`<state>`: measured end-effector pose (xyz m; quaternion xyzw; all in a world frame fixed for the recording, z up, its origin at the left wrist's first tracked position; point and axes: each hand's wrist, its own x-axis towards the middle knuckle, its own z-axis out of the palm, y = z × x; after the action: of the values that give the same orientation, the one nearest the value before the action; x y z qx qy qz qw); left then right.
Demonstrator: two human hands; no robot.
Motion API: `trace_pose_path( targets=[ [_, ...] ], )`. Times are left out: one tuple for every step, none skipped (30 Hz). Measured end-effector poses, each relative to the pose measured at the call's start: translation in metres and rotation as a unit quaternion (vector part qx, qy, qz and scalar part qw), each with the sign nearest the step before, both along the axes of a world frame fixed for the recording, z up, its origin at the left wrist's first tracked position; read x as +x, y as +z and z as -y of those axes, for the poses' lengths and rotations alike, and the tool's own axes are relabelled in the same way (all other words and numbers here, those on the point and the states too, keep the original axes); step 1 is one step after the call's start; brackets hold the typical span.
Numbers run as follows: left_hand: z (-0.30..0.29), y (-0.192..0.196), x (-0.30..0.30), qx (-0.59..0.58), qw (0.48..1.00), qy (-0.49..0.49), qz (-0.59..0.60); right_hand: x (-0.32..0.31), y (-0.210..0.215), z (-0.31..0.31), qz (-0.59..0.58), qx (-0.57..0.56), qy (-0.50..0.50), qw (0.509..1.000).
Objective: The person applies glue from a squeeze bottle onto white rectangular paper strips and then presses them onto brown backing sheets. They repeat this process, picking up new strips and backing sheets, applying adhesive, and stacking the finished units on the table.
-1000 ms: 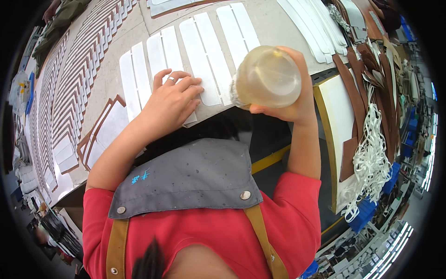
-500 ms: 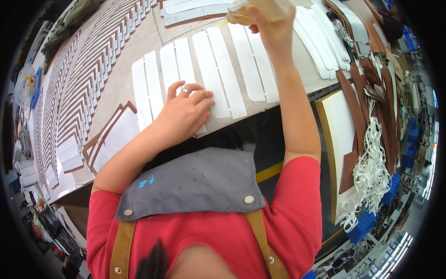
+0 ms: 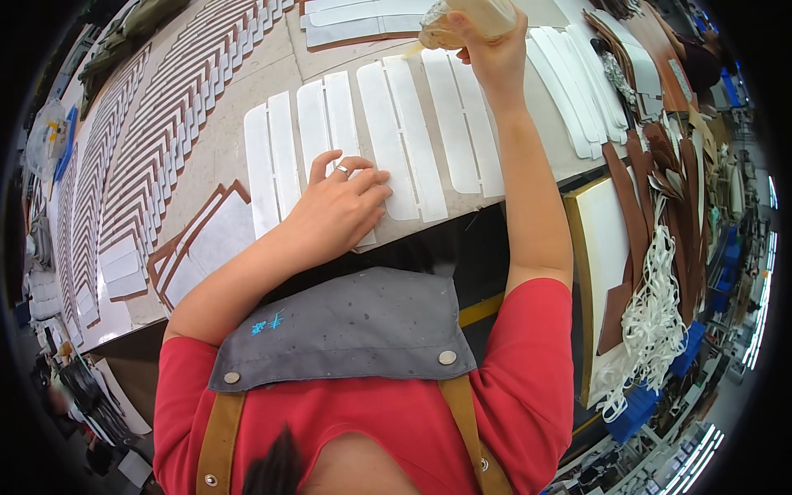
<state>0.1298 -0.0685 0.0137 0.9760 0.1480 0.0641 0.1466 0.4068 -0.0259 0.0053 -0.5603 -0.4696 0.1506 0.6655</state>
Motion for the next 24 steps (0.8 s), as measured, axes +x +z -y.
trace_pose_path(
  targets=[
    [0.0, 0.0, 0.0, 0.001, 1.0, -0.001, 0.001, 0.0, 0.001, 0.002, -0.002, 0.001, -0.001, 1.0],
    [0.0, 0.0, 0.0, 0.003, 1.0, 0.0, 0.0, -0.001, 0.002, 0.005, -0.004, 0.002, -0.002, 1.0],
    [0.0, 0.001, 0.0, 0.006, 1.0, 0.0, -0.001, 0.0, 0.002, 0.007, -0.012, -0.001, 0.004, 1.0],
    [0.0, 0.001, 0.0, 0.008, 1.0, 0.0, -0.003, 0.002, 0.002, 0.011, -0.021, -0.004, 0.01, 1.0],
    [0.001, 0.001, 0.001, 0.01, 1.0, 0.0, -0.002, 0.003, 0.002, 0.015, -0.03, -0.007, 0.016, 0.999],
    [0.001, 0.001, 0.001, 0.011, 1.0, 0.001, -0.001, 0.001, 0.002, 0.02, -0.031, -0.017, 0.006, 0.999],
    [0.001, 0.001, 0.001, 0.013, 1.0, 0.001, 0.0, -0.001, 0.003, 0.026, -0.032, -0.028, -0.003, 0.999],
    [0.001, 0.001, 0.001, 0.014, 1.0, 0.002, -0.002, -0.003, 0.004, 0.031, -0.034, -0.039, -0.013, 0.999],
    [0.001, 0.001, 0.001, 0.015, 1.0, 0.002, -0.004, -0.004, 0.005, 0.038, -0.036, -0.042, -0.013, 0.998],
    [0.001, 0.001, 0.001, 0.016, 1.0, 0.002, -0.005, -0.006, 0.005, 0.044, -0.038, -0.045, -0.014, 0.998],
    [0.001, 0.001, 0.002, 0.02, 1.0, 0.001, -0.006, -0.007, 0.006, 0.05, -0.041, -0.049, -0.015, 0.998],
    [0.001, 0.001, 0.002, 0.023, 1.0, 0.001, -0.006, -0.008, 0.006, 0.056, -0.042, -0.052, -0.012, 0.998],
    [0.001, 0.001, 0.002, 0.027, 1.0, 0.0, -0.007, -0.008, 0.006, 0.062, -0.044, -0.056, -0.009, 0.997],
    [0.001, 0.0, 0.002, 0.026, 1.0, 0.0, -0.003, -0.009, 0.006, 0.068, -0.046, -0.059, -0.006, 0.997],
    [0.001, -0.001, 0.002, 0.024, 1.0, 0.0, 0.0, -0.009, 0.005, 0.074, -0.051, -0.064, -0.004, 0.997],
    [0.001, -0.001, 0.002, 0.023, 1.0, 0.0, 0.003, -0.009, 0.005, 0.079, -0.056, -0.07, -0.001, 0.996],
    [0.001, -0.001, 0.002, 0.026, 1.0, 0.0, 0.005, -0.009, 0.005, 0.084, -0.06, -0.075, 0.001, 0.995],
    [0.001, -0.001, 0.002, 0.028, 1.0, 0.0, 0.007, -0.009, 0.005, 0.09, -0.059, -0.077, 0.007, 0.995],
    [0.001, -0.002, 0.002, 0.031, 0.999, 0.001, 0.009, -0.01, 0.005, 0.095, -0.058, -0.078, 0.012, 0.995],
    [0.001, -0.001, 0.002, 0.031, 1.0, 0.0, 0.004, -0.011, 0.005, 0.101, -0.057, -0.08, 0.018, 0.995],
    [0.001, 0.0, 0.002, 0.03, 1.0, -0.001, -0.002, -0.012, 0.005, 0.106, -0.062, -0.083, 0.018, 0.994],
    [0.001, 0.001, 0.002, 0.03, 1.0, -0.001, -0.007, -0.013, 0.004, 0.112, -0.067, -0.086, 0.017, 0.994],
    [0.002, 0.001, 0.003, 0.033, 0.999, -0.002, -0.007, -0.013, 0.004, 0.118, -0.073, -0.088, 0.017, 0.993],
    [0.002, 0.002, 0.003, 0.037, 0.999, -0.003, -0.005, -0.014, 0.003, 0.123, -0.079, -0.09, 0.021, 0.993]
  ],
)
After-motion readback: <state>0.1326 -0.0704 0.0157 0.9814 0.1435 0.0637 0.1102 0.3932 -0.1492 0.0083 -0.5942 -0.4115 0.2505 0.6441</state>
